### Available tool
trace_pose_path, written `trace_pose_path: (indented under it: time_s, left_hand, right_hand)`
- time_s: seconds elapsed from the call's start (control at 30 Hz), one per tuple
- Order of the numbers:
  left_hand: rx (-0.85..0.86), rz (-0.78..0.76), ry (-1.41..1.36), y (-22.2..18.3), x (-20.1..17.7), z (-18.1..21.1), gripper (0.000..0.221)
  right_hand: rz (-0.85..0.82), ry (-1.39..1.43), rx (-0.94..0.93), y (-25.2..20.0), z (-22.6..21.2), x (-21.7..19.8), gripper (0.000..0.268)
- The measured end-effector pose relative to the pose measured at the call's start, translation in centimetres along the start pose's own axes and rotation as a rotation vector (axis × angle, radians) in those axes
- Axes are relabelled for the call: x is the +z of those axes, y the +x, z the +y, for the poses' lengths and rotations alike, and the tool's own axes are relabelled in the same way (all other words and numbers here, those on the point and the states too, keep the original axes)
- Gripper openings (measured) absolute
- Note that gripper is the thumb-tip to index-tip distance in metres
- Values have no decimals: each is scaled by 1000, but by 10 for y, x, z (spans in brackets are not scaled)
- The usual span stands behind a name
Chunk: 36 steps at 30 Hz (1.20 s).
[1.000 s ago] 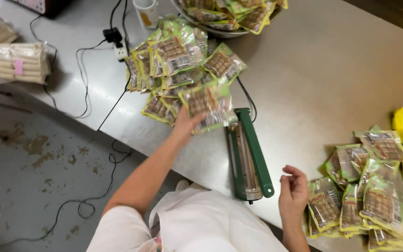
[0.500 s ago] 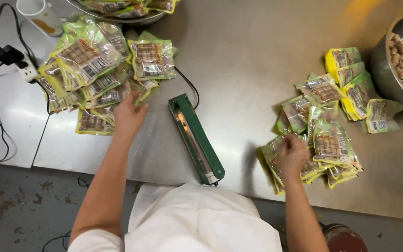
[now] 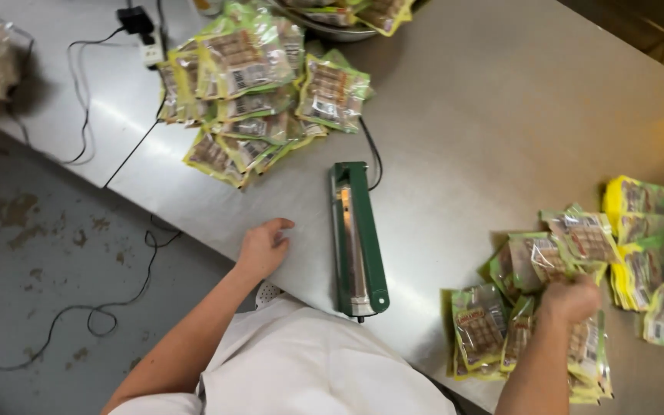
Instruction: Using a manual heat sealer to close pre-filled food bags on a production table.
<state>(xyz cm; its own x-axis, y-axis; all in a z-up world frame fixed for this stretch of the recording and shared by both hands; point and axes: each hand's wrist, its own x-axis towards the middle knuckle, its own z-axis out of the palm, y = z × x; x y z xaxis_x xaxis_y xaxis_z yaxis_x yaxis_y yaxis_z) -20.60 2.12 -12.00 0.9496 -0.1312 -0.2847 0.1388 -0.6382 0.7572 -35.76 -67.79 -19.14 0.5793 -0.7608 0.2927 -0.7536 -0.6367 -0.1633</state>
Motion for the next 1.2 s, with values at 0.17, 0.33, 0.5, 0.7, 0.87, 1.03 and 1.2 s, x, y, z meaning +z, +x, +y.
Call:
trace_pose_path:
  time_s: [0.17,0.33,0.5,0.7,0.87,1.03,1.2]
  left_hand:
    - [62,-90,-259,-13,22,13,38]
    - [44,-489,-877,-27,32,54,32]
    - [-319,-926,-1747,-11,27,47,70]
    - [-208,-546,-1418,-27,15,5,35]
    - [-350,-405,-1544,-22,57,1,32]
    - [-372,-342,-1578,-17,73,41,30]
    - [-415,-312,-1555,-19,68,49,34]
  right_hand:
    - [-9,748,-72,-64,-82,-134,14]
    - [-162,1093,-557,-118,-234,-263,22]
    - [-384,956,-1023,-158,-350,-273,24]
    - [-282,660,-1035,-200,-384,-229,26]
    - [-643,610,-603,-213,-379,-237,29]
    - [-583,551,-523,-229,-372,-219,29]
    - [-550,445,-445,-264,-358,-182,38]
